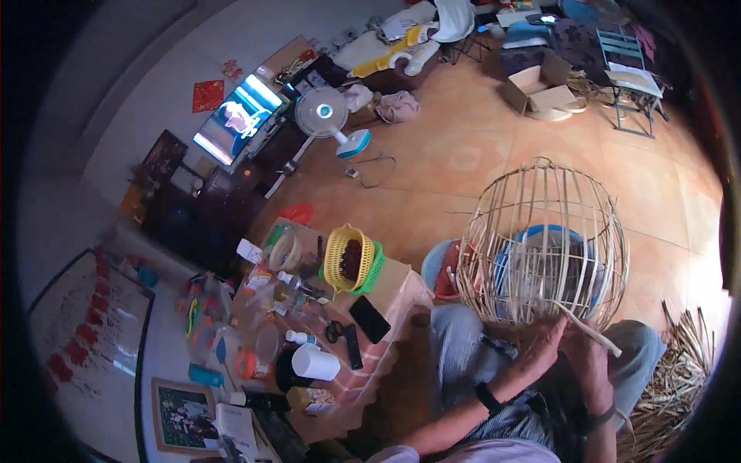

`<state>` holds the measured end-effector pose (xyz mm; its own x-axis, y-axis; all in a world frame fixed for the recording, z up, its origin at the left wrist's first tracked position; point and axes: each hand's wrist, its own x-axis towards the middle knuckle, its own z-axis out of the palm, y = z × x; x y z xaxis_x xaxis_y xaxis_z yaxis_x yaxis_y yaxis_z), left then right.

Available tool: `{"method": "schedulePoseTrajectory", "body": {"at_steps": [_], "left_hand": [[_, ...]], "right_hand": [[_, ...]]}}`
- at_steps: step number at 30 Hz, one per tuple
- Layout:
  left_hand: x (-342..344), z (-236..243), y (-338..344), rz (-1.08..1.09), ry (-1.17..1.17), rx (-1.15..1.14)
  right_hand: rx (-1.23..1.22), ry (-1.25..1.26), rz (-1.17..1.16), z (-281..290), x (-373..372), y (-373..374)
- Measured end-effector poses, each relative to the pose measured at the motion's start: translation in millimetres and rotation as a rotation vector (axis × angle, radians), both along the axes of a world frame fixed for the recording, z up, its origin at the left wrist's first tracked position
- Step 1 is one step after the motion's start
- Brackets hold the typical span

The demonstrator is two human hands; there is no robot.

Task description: Weaving bamboo strips onto a spherical bamboo cage structure.

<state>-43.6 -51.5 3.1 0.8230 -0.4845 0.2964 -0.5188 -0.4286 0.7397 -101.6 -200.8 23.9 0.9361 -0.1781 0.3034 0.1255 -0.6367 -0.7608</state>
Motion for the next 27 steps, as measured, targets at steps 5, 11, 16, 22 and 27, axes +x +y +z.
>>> {"method": "schedulePoseTrajectory", "body": {"at_steps": [5,11,16,22,27], "left_hand": [[-5,21,-7,0.055,-0.002,0.054],[-10,8,-10,0.109,-0.127,0.008],[-8,0,-14,0.097,-0.108,-0.053],[3,-2,-10,0.048,0.043,-0.09],[5,9,3,-0.001,0.097,-0.137]], "right_hand": [[-0.084,0.055,-0.055,-5,-6,-9],[-0.296,0.016,-0.065,-11,-5,-4],[-0.203,-0.023,-0.003,17,5,-5],[-0.203,-0.045,-0.008,26,8,0],[-0.348,-0.011,-0.05,6,-2,9]]}}
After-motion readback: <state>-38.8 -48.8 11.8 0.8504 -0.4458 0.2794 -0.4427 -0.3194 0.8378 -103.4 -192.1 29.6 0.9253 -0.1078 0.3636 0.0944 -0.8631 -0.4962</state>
